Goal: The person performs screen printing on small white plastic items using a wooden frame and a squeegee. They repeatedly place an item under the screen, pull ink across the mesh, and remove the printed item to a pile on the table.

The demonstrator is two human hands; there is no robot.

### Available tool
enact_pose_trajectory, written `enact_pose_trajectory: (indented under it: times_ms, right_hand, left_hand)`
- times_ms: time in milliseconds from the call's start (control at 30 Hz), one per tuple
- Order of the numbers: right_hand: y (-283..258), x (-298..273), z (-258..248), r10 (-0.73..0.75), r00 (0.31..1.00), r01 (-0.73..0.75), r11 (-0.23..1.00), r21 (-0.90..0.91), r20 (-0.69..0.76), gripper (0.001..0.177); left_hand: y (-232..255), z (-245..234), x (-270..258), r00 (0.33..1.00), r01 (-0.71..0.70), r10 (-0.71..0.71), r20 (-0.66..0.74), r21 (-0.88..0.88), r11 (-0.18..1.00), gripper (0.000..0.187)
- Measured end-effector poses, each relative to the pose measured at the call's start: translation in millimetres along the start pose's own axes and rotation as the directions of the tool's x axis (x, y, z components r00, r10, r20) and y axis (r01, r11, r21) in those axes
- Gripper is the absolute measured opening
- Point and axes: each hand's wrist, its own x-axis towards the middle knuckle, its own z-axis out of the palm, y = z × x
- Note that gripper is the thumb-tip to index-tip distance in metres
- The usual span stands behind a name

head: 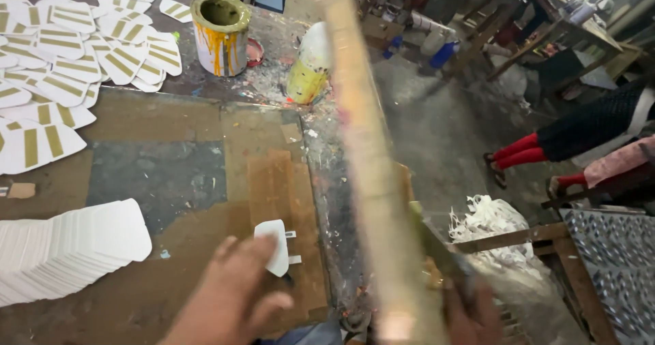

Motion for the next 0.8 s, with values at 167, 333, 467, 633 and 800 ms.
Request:
enact_pose_trajectory:
  times_ms: [167, 333, 467, 633, 800]
  right_hand:
    - [-78, 8, 121, -0.410, 0.910, 0.408, 0.912, 0.046, 0.057, 0.036]
    - [-32, -7, 158, -0.626, 0.646, 0.591, 0.772, 0.232, 0.436, 0.058]
    - [-32, -16, 182, -0.634, 0.579, 0.590, 0.760, 0.273, 0.512, 0.058]
    - [-95, 31, 225, -0.616, 0.586, 0.551, 0.779, 0.298, 0.527, 0.048]
    - [-88, 2, 229, -0.543, 0.620, 0.440, 0.838, 0.323, 0.567, 0.047]
  left_hand:
    - [-1, -102, -40, 0.834, 0.058, -0.486, -0.260, -0.836, 0.546, 0.066]
    - [-80, -30, -104, 0.572, 0.418, -0.818, -0.065, -0.835, 0.358, 0.067]
    - [-112, 22, -138, 0.533, 0.698, -0.818, -0.216, -0.434, 0.569, 0.081]
    - [-106, 21, -135, 0.537, 0.816, -0.801, -0.265, -0.078, 0.572, 0.086]
    - [-89, 23, -139, 0.596, 0.748, -0.715, -0.365, -0.071, 0.660, 0.084]
